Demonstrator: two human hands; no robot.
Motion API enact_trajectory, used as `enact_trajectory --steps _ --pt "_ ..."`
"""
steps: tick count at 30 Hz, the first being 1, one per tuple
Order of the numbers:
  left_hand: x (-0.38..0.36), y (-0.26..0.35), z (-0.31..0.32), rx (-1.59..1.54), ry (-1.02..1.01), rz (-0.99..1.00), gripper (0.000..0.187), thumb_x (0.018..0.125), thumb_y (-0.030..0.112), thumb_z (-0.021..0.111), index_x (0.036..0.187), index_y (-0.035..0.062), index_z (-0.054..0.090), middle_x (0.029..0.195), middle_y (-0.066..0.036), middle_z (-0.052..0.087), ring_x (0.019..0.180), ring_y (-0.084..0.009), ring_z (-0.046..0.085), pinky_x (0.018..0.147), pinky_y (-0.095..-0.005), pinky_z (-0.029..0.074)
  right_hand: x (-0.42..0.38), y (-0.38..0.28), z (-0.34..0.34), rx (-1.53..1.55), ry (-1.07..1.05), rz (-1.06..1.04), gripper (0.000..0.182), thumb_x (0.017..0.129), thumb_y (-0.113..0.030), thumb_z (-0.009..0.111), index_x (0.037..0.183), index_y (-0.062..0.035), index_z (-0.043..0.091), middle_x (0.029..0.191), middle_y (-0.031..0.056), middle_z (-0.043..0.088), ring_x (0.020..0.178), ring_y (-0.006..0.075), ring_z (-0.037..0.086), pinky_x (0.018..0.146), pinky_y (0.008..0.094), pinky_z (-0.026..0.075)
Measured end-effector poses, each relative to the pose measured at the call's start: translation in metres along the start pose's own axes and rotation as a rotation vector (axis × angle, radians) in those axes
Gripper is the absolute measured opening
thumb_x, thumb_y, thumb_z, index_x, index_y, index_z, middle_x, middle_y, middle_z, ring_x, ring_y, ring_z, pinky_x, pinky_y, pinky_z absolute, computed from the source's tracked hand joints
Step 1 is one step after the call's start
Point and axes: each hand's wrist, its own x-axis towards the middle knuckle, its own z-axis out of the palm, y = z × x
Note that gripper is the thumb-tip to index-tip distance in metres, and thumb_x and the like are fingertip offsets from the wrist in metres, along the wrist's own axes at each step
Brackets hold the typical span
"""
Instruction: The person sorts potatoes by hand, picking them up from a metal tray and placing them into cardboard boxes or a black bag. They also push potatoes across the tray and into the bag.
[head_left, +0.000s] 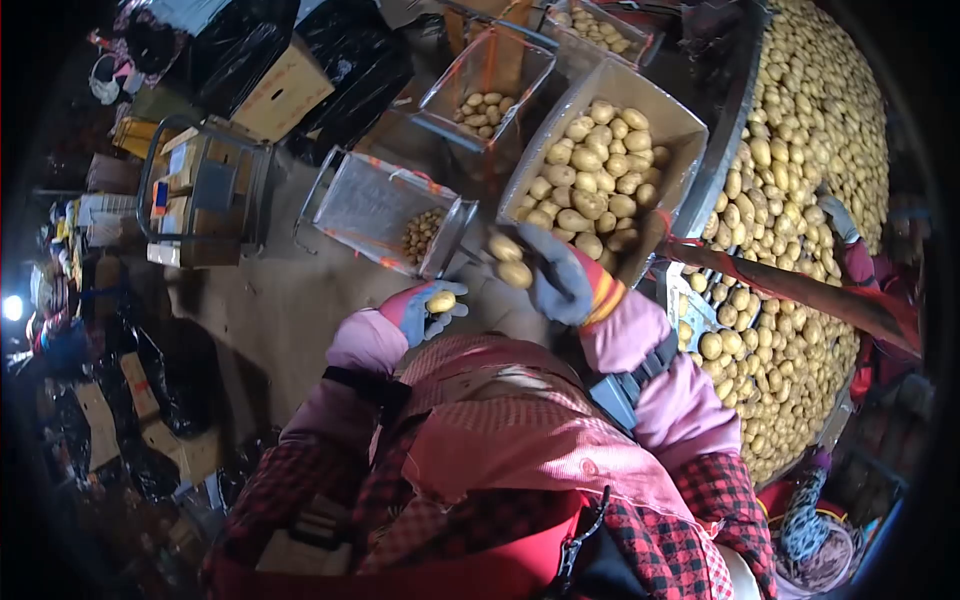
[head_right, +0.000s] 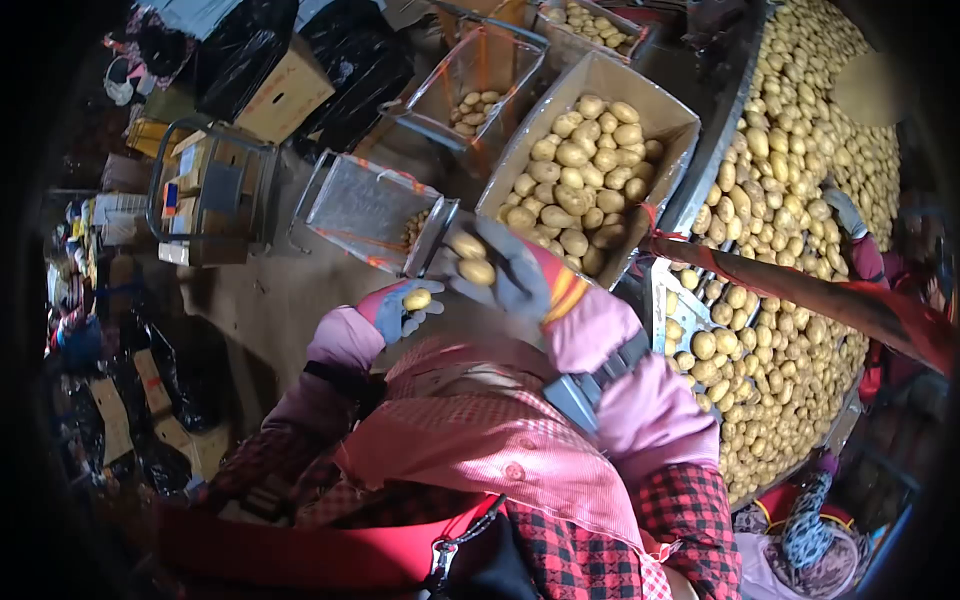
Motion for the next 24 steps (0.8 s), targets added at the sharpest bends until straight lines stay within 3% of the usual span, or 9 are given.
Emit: enact_trajectory --steps 3,6,9,15,16,18,20,22,24 --pt "-0.006 -0.001 0.004 -0.059 -0.057 -0.050 0.037 0.104 0.027 0.037 0.136 0.0147 0.051 0.110 -0.010 0.066 0.066 -0.0035 0.048 0.057 -0.0163 0.040 0.045 0.036 -0.014 1.176 -0.005 0.546 0.051 0.104 -0.035 0.039 0.146 -0.0050 0.035 0.138 0.0115 0.051 0.124 0.0282 0.052 0.111 0.0436 0.038" --pt "-0.010 0.001 0.002 -0.004 -0.120 -0.021 0.036 0.103 0.028 0.041 0.134 0.0134 0.051 0.112 -0.010 0.066 0.071 -0.0051 0.050 0.060 -0.0174 0.042 0.024 0.053 -0.011 0.759 0.135 0.283 0.055 0.104 -0.038 0.041 0.150 -0.0094 0.030 0.140 0.0108 0.051 0.126 0.0253 0.051 0.112 0.0414 0.037" --pt "-0.004 0.009 0.002 -0.353 -0.108 -0.112 0.035 0.102 0.029 0.047 0.132 0.0120 0.053 0.116 -0.010 0.064 0.087 -0.0108 0.058 0.069 -0.0200 0.047 -0.025 0.049 -0.040 0.773 0.060 0.301 0.065 0.100 -0.043 0.048 0.153 -0.0119 0.024 0.136 0.0115 0.052 0.124 0.0214 0.051 0.105 0.0352 0.042" --pt "0.023 0.073 0.061 -0.523 -0.021 -0.187 0.035 0.097 0.029 0.056 0.129 0.0146 0.055 0.126 -0.009 0.060 0.114 -0.0231 0.059 0.092 -0.0339 0.049 -0.197 0.043 -0.044 0.944 0.649 0.570 0.066 0.097 -0.044 0.052 0.148 -0.0070 0.032 0.140 0.0184 0.047 0.123 0.0296 0.051 0.107 0.0403 0.038" --pt "0.032 0.075 0.065 -0.569 -0.178 -0.103 0.033 0.094 0.024 0.061 0.125 0.0143 0.057 0.125 -0.010 0.061 0.112 -0.0213 0.059 0.093 -0.0334 0.048 -0.211 0.032 -0.034 1.004 0.682 0.550 0.065 0.097 -0.045 0.053 0.147 -0.0067 0.034 0.142 0.0201 0.046 0.124 0.0314 0.052 0.109 0.0417 0.038" --pt "0.074 0.088 0.071 0.579 -0.137 0.582 0.031 0.094 0.021 0.061 0.124 0.0127 0.057 0.124 -0.011 0.061 0.112 -0.0190 0.058 0.092 -0.0315 0.048 -0.227 0.012 -0.015 1.004 0.845 0.511 0.054 0.099 -0.038 0.051 0.142 -0.0052 0.043 0.137 0.0207 0.051 0.119 0.0333 0.056 0.104 0.0423 0.044" --pt "0.080 0.156 0.115 1.072 -0.029 0.735 0.031 0.093 0.018 0.062 0.123 0.0127 0.058 0.122 -0.010 0.063 0.110 -0.0177 0.059 0.093 -0.0308 0.048 -0.244 -0.001 0.004 1.000 1.019 0.370 0.047 0.100 -0.033 0.050 0.137 -0.0027 0.048 0.132 0.0214 0.056 0.115 0.0345 0.059 0.099 0.0421 0.048" --pt "0.141 0.230 0.138 0.875 0.060 0.792 0.032 0.089 0.016 0.067 0.119 0.0097 0.058 0.104 -0.009 0.065 0.096 -0.0202 0.063 0.088 -0.0370 0.049 -0.253 -0.013 0.019 0.857 1.188 0.272 0.048 0.100 -0.033 0.050 0.135 -0.0002 0.049 0.127 0.0221 0.059 0.112 0.0344 0.061 0.095 0.0411 0.051" --pt "0.218 0.274 0.127 1.351 0.306 1.379 0.028 0.087 0.020 0.068 0.109 0.0060 0.060 0.092 -0.011 0.066 0.087 -0.0251 0.065 0.089 -0.0453 0.048 -0.262 -0.039 0.031 0.809 1.280 0.253 0.048 0.099 -0.032 0.051 0.132 0.0024 0.050 0.121 0.0228 0.062 0.108 0.0318 0.063 0.091 0.0395 0.053"
